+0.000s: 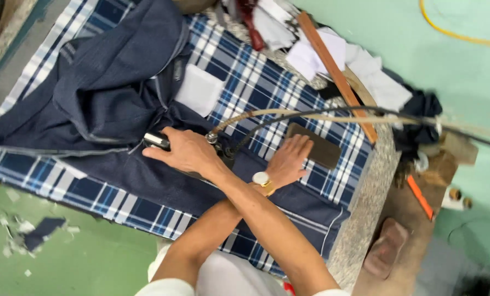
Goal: The person irons a dark blue garment on a plaid-covered workbench, using a steam iron and a pressing block. They repeatedly reposition the garment, use a curved pressing ham for curved areas, and place a white cloth over sections before ironing.
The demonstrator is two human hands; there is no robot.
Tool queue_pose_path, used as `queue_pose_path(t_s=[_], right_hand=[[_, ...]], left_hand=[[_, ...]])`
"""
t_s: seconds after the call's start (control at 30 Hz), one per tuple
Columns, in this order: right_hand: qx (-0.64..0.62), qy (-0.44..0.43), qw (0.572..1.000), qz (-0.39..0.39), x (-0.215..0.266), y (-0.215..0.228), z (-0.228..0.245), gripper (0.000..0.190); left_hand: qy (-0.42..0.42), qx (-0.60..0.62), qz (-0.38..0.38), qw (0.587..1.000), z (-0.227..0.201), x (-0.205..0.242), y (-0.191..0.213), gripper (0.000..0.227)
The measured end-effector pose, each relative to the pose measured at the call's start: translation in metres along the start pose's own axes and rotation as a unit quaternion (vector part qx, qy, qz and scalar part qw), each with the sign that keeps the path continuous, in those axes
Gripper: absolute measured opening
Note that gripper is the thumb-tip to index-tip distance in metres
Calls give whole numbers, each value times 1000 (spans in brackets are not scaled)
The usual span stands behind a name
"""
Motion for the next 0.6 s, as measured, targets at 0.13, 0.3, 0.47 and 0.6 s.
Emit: queue_pose_path(t_s=[0.13,0.3,0.47,0.6], right_hand=[[29,-15,999,33,-10,-10,1,82],[5,-21,999,-24,-16,-7,-8,75],[5,-15,999,-31,-17,-8,-14,74],[8,-3,1000,-22,-15,-11,-9,75]], left_hand=[[28,-15,20,999,28,-19,-26,103],[12,-224,59,973,54,-30,-87,102],[56,-124,63,989,55,-3,-39,101],[73,-67,85,991,30,26,-28,83]])
Point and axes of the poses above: each hand's wrist, its own x-axis away from the middle knuckle, its own y-axis out of the back of the hand, z = x × y, the point moved 10 cm from there along -x, towards the middle knuckle, and after that the axes turned 1 degree about -y, right-handed, at the moved point
